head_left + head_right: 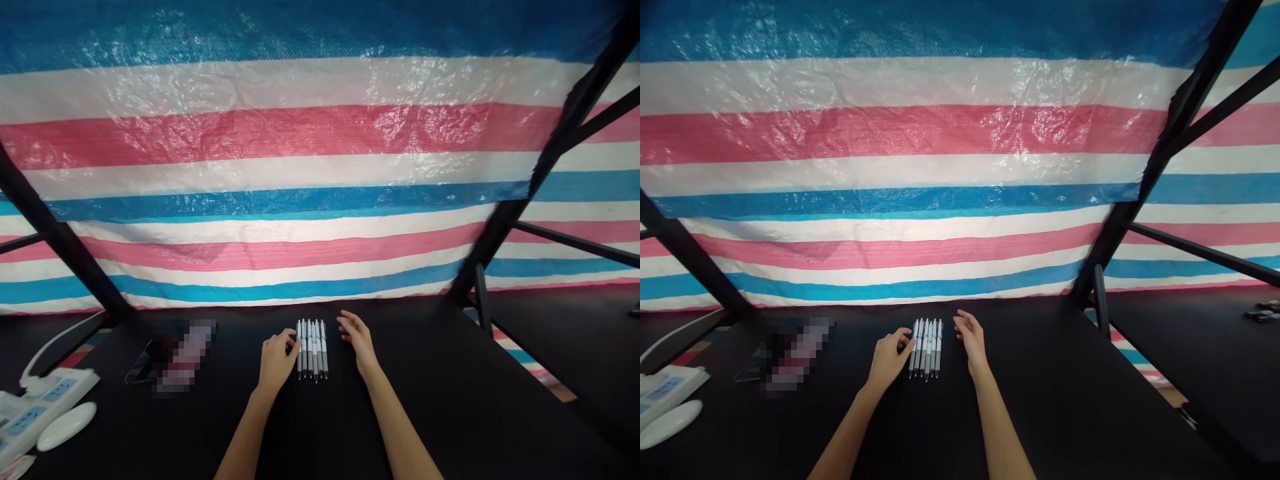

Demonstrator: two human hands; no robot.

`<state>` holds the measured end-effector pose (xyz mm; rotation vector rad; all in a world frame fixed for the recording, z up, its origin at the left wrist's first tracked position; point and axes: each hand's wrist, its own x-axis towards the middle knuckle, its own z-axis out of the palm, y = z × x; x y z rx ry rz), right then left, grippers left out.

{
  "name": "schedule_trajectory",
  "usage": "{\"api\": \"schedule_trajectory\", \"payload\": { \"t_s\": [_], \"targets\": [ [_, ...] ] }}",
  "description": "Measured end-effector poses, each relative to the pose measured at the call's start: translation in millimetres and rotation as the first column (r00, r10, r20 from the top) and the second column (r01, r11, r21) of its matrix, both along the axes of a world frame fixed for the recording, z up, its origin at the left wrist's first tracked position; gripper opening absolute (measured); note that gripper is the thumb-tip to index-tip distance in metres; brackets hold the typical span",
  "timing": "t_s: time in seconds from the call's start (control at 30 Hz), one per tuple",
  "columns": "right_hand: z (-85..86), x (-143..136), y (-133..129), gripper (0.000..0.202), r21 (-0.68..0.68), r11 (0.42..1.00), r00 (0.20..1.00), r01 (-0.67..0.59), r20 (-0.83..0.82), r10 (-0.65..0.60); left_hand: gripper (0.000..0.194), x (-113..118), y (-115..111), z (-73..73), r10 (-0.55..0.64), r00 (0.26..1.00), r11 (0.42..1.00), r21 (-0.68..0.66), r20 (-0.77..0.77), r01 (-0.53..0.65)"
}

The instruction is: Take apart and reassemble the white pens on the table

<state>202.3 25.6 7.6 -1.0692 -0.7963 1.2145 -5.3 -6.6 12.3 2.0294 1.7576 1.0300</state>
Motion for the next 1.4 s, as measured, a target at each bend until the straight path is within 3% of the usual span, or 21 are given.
{"api": "schedule_trajectory", "payload": {
  "t_s": [0.1,0.2,0.4,0.5,0.7,1.0,1.17,1.3,1.4],
  "targets": [
    [-2.1,2,0,0.029,0.077,0.997,0.940,-0.002,0.339,-0.025,0.028,6,-2,1.7,-0.072,0.995,0.996,-0.050,-0.068,0.068],
    [-2.5,2,-2,0.023,0.090,0.994,0.818,-0.055,0.574,-0.007,0.028,14,-5,3.6,-0.111,0.991,0.990,-0.097,-0.077,0.103],
    [0.7,5,-9,0.022,0.059,0.994,0.537,-0.097,0.843,0.002,0.026,30,-14,7.1,-0.223,0.973,0.971,-0.104,-0.061,0.216],
    [0.5,6,-9,0.023,0.054,0.995,0.480,-0.080,0.877,-0.009,0.025,32,-16,8.2,-0.257,0.964,0.962,-0.107,-0.064,0.250],
    [-1.0,6,-9,0.022,0.088,0.991,0.438,-0.100,0.898,-0.035,0.024,32,-18,8.5,-0.314,0.945,0.948,-0.093,-0.088,0.306],
    [1.8,-1,-14,0.031,0.096,0.991,0.340,-0.091,0.939,-0.060,0.023,32,-18,10.3,-0.304,0.935,0.952,-0.077,-0.184,0.295],
    [0.1,-9,-17,0.044,0.156,0.977,0.247,-0.145,0.962,-0.117,0.023,30,-17,9.3,-0.265,0.938,0.964,-0.057,-0.225,0.259],
    [-1.2,-19,-22,0.051,0.141,0.960,0.135,-0.241,0.985,-0.111,0.024,17,-11,6.7,-0.152,0.954,0.988,-0.032,-0.258,0.149],
    [-0.8,-21,-24,0.052,0.106,0.962,0.093,-0.253,0.992,-0.085,0.026,5,-6,4.0,-0.073,0.956,0.997,-0.023,-0.285,0.070]
  ]
}}
